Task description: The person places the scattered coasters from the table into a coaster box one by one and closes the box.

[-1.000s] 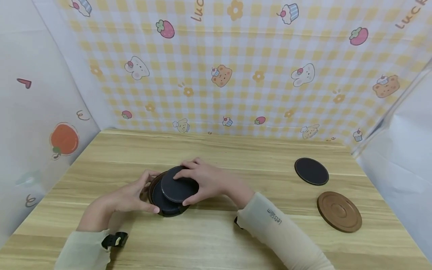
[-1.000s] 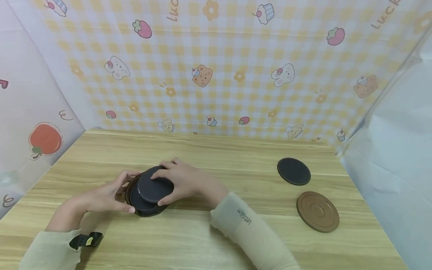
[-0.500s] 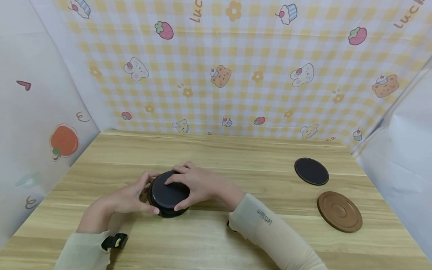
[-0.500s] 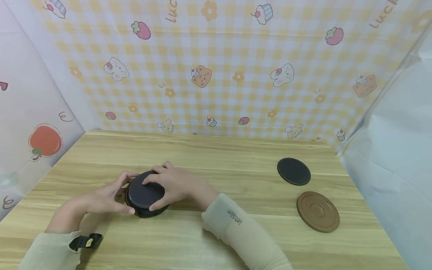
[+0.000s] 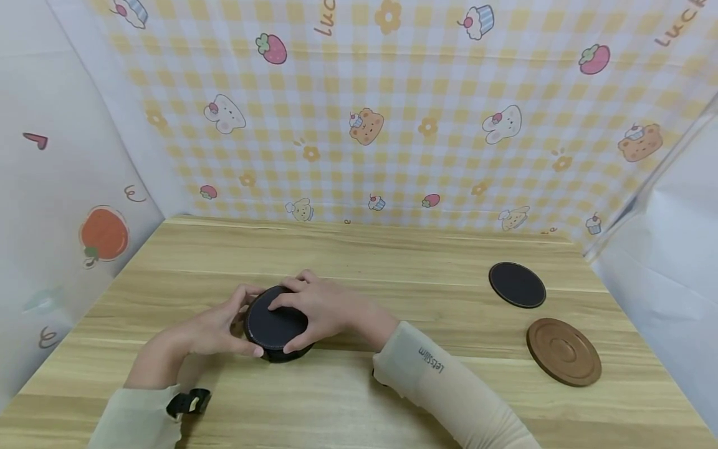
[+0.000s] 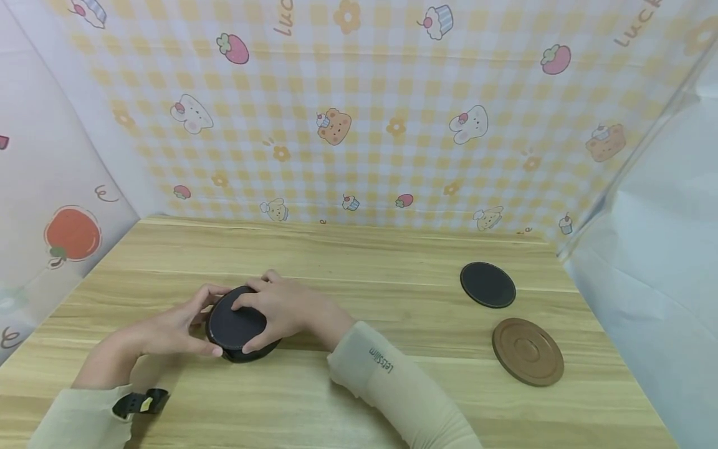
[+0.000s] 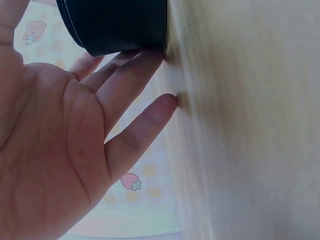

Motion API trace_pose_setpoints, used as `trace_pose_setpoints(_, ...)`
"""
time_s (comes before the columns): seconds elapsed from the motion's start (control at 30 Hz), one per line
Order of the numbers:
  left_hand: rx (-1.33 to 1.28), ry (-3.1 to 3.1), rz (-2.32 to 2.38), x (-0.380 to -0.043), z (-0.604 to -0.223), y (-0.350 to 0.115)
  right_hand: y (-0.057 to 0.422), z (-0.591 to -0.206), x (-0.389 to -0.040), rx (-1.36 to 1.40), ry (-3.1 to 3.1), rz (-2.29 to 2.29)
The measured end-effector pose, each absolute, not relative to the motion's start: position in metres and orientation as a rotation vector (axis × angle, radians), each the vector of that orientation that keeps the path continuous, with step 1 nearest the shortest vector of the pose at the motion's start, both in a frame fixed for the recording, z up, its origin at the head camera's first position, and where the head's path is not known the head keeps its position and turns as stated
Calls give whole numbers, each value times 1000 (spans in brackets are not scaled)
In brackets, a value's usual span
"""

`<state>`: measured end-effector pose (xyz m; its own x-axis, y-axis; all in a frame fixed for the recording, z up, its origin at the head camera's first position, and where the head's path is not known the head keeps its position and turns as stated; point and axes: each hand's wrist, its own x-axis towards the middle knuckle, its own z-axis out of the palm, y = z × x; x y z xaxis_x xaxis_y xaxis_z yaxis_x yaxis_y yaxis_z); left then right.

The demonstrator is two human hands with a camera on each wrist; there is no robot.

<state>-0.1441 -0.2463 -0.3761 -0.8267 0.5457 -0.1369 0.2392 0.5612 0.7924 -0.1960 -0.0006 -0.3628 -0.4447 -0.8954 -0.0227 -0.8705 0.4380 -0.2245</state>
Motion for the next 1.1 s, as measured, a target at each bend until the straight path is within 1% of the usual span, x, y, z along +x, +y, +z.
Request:
trace_pose_setpoints(0.33,600,2429,1154,-144,-376,-246,-2,-363,-195,-1569,2557,-231)
trace_pose_setpoints(0.57,658,2450,1136,-144,-374,-246,2,-364,-195,-1535,2528,-282)
trace_pose_setpoints(0.7,639,2473,1117,-142,-375,-246,7,-364,-196,-1508,2519,-321)
trace_pose_setpoints(0.9,625,2468,1134,-142,-376,-246,20,-364,-197,-1440,2524,-422)
trace_pose_setpoints(1.1,650,2461,1150,-143,-377,-246,45,-361,-199,-1344,2550,-474)
